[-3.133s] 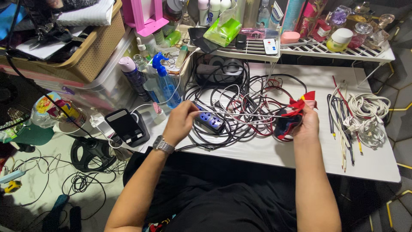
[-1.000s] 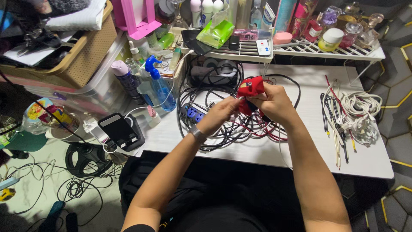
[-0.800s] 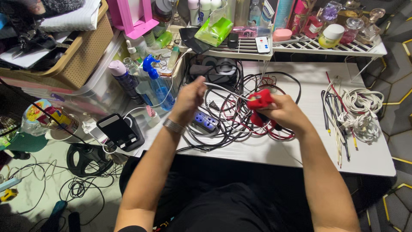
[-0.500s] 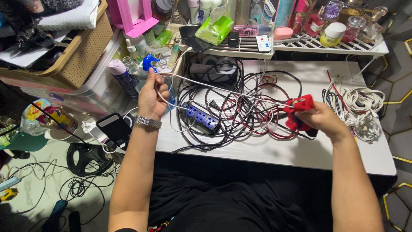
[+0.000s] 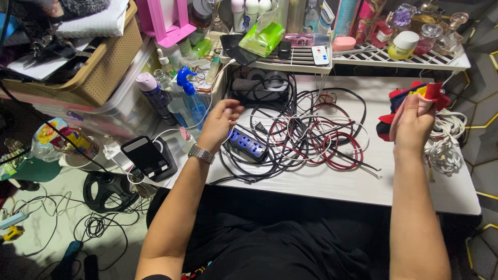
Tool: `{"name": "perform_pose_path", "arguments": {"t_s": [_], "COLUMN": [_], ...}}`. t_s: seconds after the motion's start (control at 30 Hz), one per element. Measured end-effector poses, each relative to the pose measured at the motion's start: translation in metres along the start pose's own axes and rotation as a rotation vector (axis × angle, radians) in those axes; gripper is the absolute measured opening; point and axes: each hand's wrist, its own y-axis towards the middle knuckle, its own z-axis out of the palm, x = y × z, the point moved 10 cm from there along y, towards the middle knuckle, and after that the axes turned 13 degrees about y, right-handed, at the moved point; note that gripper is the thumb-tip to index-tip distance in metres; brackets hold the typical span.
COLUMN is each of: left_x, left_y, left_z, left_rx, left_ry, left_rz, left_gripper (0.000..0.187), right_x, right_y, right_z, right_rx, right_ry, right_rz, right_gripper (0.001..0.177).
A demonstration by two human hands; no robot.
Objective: The person unties and separates various red, black, and white cables from a tangled pile on a white desk using both hands.
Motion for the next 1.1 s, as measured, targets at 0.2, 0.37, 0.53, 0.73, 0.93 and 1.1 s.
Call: {"name": "perform_pose_path", "arguments": {"t_s": [0.2, 0.37, 0.53, 0.73, 0.93, 1.1], "left_x": [-0.103, -0.109, -0.101, -0.047, 0.027, 0.054], "left_y": [-0.041, -0.046, -0.032, -0.012, 0.000, -0.011], "left_z": [0.084, 0.123, 0.074, 0.005, -0.035, -0.058], "left_rx": [0.285, 0.345, 0.143, -0.002, -0.072, -0.193], "left_ry": [-0.303, -0.431, -0.178, -0.209, -0.191, 0.123], "left_rz": [0.374, 0.332, 0.455, 0.305, 0.083, 0.080], "left_gripper": [0.041, 0.044, 0.032, 0.032, 0.033, 0.031], "right_x": [-0.020, -0.043, -0.055, -0.046, -0.050, -0.045], "right_y": [-0.080, -0.162, -0.164, -0.144, -0.093, -0.041], "right_z": [0.132, 0.232, 0.226, 0.170, 0.085, 0.015], "right_rx": [0.526, 0.636, 0.491, 0.568, 0.467, 0.246], "right_ry": [0.231, 0.441, 0.574, 0.401, 0.199, 0.118], "right_rz": [0.347, 0.676, 0.835, 0.770, 0.654, 0.429], "right_gripper": [0.041, 0.015, 0.019, 0.023, 0.024, 0.028]}}
